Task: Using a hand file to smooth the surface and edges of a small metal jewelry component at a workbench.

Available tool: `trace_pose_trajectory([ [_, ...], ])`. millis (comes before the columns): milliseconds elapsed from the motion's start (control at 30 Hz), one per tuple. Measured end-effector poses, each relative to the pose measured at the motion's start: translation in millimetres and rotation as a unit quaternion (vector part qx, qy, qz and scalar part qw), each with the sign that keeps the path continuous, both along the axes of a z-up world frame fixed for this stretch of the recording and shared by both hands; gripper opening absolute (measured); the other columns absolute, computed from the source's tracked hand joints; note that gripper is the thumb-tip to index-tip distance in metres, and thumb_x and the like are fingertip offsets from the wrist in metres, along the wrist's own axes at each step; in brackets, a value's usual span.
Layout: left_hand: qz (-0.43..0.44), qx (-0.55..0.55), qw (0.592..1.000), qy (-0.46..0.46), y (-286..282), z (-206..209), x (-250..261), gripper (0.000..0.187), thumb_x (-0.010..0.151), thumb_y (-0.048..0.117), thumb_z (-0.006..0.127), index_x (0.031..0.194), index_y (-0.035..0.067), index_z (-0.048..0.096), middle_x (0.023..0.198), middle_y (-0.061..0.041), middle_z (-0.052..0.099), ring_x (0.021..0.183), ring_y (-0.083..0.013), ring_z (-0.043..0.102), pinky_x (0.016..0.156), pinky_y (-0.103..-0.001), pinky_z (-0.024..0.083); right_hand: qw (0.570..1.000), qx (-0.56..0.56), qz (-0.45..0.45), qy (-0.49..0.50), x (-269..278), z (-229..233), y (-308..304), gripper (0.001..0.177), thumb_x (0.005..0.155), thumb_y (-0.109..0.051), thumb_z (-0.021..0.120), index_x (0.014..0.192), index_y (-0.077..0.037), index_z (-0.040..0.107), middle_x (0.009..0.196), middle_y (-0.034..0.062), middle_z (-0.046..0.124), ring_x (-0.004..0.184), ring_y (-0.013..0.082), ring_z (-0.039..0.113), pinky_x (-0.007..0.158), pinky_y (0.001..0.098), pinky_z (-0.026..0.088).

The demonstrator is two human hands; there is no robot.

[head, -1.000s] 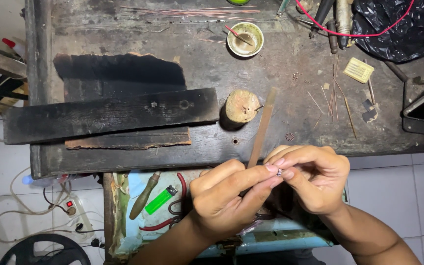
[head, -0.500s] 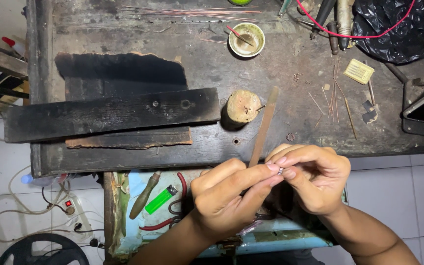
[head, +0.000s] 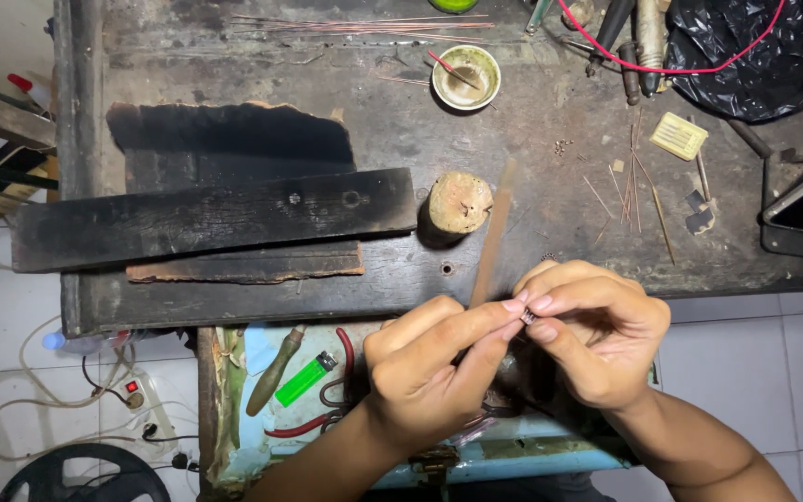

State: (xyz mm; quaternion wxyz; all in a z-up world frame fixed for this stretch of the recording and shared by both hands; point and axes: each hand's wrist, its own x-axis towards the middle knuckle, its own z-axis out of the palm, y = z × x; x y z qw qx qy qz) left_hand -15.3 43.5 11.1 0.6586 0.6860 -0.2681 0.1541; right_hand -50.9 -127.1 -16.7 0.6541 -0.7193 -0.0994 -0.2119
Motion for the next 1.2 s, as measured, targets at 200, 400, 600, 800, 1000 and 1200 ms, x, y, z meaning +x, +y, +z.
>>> trace_pose_trajectory([
  [200,0.027,0.012,0.999,0.043,-2.2,1.0,1.3,0.02,0.095,-0.002,0.071,0.115,0.0,0.07,0.1,-0.015,0.079,0.066,-0.0149,0.068,0.063,-0.024,0.058,0.996,-0.07,-0.053,0.013,4.2,3.9,2.7,0.007,0.089,-0.004,0.072,0.091,-0.003,0.066,0.09,0.0135,0.072,0.084,0.0248,0.073,0.086,0.034,0.062],
  [400,0.003,-0.097,0.914,0.395,-2.9,14.1,-21.3,0.046,0.101,0.015,0.05,0.145,0.002,0.054,0.056,0.0,0.052,0.049,-0.0063,0.047,0.048,-0.022,0.042,0.969,-0.199,-0.144,-0.023,38.9,9.2,14.6,0.008,0.092,0.01,0.075,0.093,0.006,0.068,0.093,0.0218,0.073,0.086,0.0282,0.073,0.087,0.0349,0.059],
  [600,0.006,-0.066,0.886,0.459,0.2,4.6,-30.2,0.039,0.099,0.017,0.055,0.133,0.004,0.068,0.054,-0.001,0.052,0.047,-0.0076,0.046,0.045,-0.025,0.042,0.956,-0.255,-0.14,-0.046,53.7,2.6,13.7,0.009,0.094,0.013,0.074,0.093,0.006,0.07,0.093,0.0208,0.072,0.086,0.0276,0.072,0.084,0.0331,0.057],
  [800,0.017,-0.045,0.904,0.426,-2.3,0.2,-27.3,0.037,0.098,0.013,0.057,0.133,0.007,0.07,0.057,0.0,0.054,0.048,-0.0055,0.045,0.046,-0.023,0.042,0.95,-0.273,-0.136,-0.058,54.5,1.4,10.8,0.014,0.092,0.02,0.073,0.092,0.007,0.067,0.093,0.0232,0.072,0.087,0.03,0.072,0.084,0.0347,0.057],
  [1000,0.03,-0.068,0.905,0.42,-11.8,-4.0,-19.3,0.033,0.098,0.012,0.059,0.127,0.005,0.074,0.09,0.005,0.076,0.054,-0.0022,0.042,0.046,-0.022,0.041,0.952,-0.268,-0.132,-0.066,55.2,-2.8,7.6,0.015,0.092,0.023,0.071,0.092,0.009,0.066,0.094,0.0251,0.071,0.087,0.0313,0.071,0.084,0.0362,0.057],
  [1200,0.027,-0.091,0.929,0.357,-17.0,1.8,-3.5,0.03,0.098,0.008,0.057,0.123,-0.003,0.069,0.124,-0.015,0.074,0.117,-0.0165,0.071,0.101,-0.025,0.057,0.948,-0.277,-0.135,-0.072,55.0,-4.6,5.9,0.015,0.091,0.023,0.07,0.092,0.008,0.067,0.093,0.0265,0.071,0.087,0.0333,0.072,0.084,0.0373,0.057],
])
